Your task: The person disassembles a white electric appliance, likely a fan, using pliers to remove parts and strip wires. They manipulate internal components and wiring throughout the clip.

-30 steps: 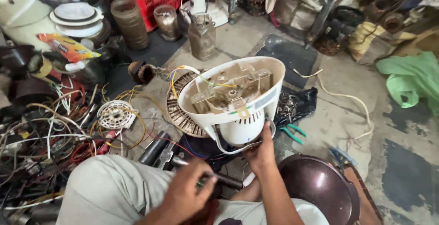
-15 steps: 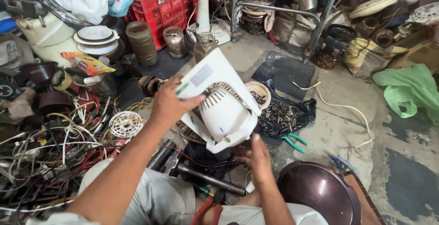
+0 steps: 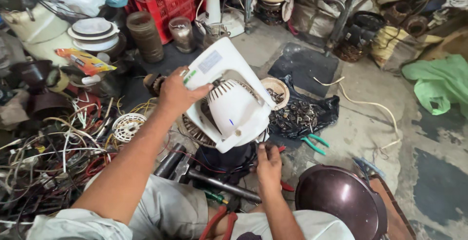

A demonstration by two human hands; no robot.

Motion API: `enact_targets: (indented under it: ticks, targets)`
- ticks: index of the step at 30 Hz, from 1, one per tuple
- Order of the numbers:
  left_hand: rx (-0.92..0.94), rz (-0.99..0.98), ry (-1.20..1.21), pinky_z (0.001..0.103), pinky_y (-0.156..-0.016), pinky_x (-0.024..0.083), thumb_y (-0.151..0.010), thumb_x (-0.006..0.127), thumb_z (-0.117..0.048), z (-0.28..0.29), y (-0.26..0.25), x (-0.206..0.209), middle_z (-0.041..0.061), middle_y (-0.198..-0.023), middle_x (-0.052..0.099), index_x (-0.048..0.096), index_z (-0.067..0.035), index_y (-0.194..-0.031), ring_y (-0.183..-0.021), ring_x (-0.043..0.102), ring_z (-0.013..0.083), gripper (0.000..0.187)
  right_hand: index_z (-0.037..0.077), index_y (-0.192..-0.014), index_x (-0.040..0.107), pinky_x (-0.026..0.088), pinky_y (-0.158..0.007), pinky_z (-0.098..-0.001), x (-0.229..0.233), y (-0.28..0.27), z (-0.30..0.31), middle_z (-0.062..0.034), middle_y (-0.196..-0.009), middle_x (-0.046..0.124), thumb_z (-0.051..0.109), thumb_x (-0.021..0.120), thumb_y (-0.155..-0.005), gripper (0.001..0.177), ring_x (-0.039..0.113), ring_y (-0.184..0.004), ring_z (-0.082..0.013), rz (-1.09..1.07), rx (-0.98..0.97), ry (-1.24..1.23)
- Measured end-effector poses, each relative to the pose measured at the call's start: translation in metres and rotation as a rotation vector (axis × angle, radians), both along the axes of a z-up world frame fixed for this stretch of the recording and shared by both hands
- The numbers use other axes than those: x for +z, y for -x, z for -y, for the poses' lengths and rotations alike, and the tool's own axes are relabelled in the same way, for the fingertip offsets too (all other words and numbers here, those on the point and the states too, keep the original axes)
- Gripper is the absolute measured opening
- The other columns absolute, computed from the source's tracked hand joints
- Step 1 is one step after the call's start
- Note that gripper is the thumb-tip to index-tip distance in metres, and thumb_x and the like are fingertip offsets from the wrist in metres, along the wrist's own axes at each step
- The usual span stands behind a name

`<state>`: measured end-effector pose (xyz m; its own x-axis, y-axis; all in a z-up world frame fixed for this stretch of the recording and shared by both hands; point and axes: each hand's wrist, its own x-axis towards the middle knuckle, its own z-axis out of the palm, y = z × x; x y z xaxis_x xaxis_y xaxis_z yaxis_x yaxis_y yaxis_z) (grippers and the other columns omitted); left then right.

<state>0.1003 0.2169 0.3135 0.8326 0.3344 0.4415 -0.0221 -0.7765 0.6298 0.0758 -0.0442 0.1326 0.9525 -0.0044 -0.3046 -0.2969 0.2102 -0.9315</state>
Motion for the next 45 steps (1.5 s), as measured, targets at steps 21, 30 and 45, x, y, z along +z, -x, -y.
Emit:
enact_targets:
  ticks: [21, 30, 45]
  targets:
    - [-0.080, 0.169, -0.234, 0.044, -0.081, 0.055, -0.069, 0.092, -0.042, -0.003, -0.010, -0.005, 0.024, -0.100, 0.070, 0.069, 0.006, -0.105, -0.090, 0.069, 0.0399, 0.064, 0.013, -0.068, 0.041, 0.033, -0.050, -0.0381, -0.029, -0.023, 0.006, -0.0027, -0.055, 0.034, 0.061, 0.042, -0.102, 0.059, 0.036, -0.050, -0.0208, -0.468, 0.140, -0.398]
    - [-0.003, 0.052, -0.119, 0.046, -0.088, 0.051, -0.066, 0.089, -0.040, 0.001, 0.001, 0.004, 0.024, -0.102, 0.068, 0.071, 0.002, -0.107, -0.099, 0.064, 0.0401, 0.061, 0.007, -0.088, 0.055, 0.047, -0.063, -0.0356, -0.065, -0.021, 0.001, -0.0049, -0.073, 0.051, 0.030, 0.058, -0.103, 0.027, 0.051, -0.064, -0.0189, -0.034, 0.024, -0.452]
    - [-0.080, 0.110, -0.169, 0.048, -0.076, 0.054, -0.067, 0.089, -0.039, 0.007, 0.008, -0.001, 0.020, -0.090, 0.066, 0.070, 0.004, -0.086, -0.084, 0.068, 0.0399, 0.051, 0.008, -0.079, 0.051, 0.043, -0.046, -0.0364, -0.048, -0.015, 0.019, -0.0033, -0.058, 0.046, 0.059, 0.046, -0.103, 0.056, 0.047, -0.048, -0.0199, -0.331, 0.048, -0.301]
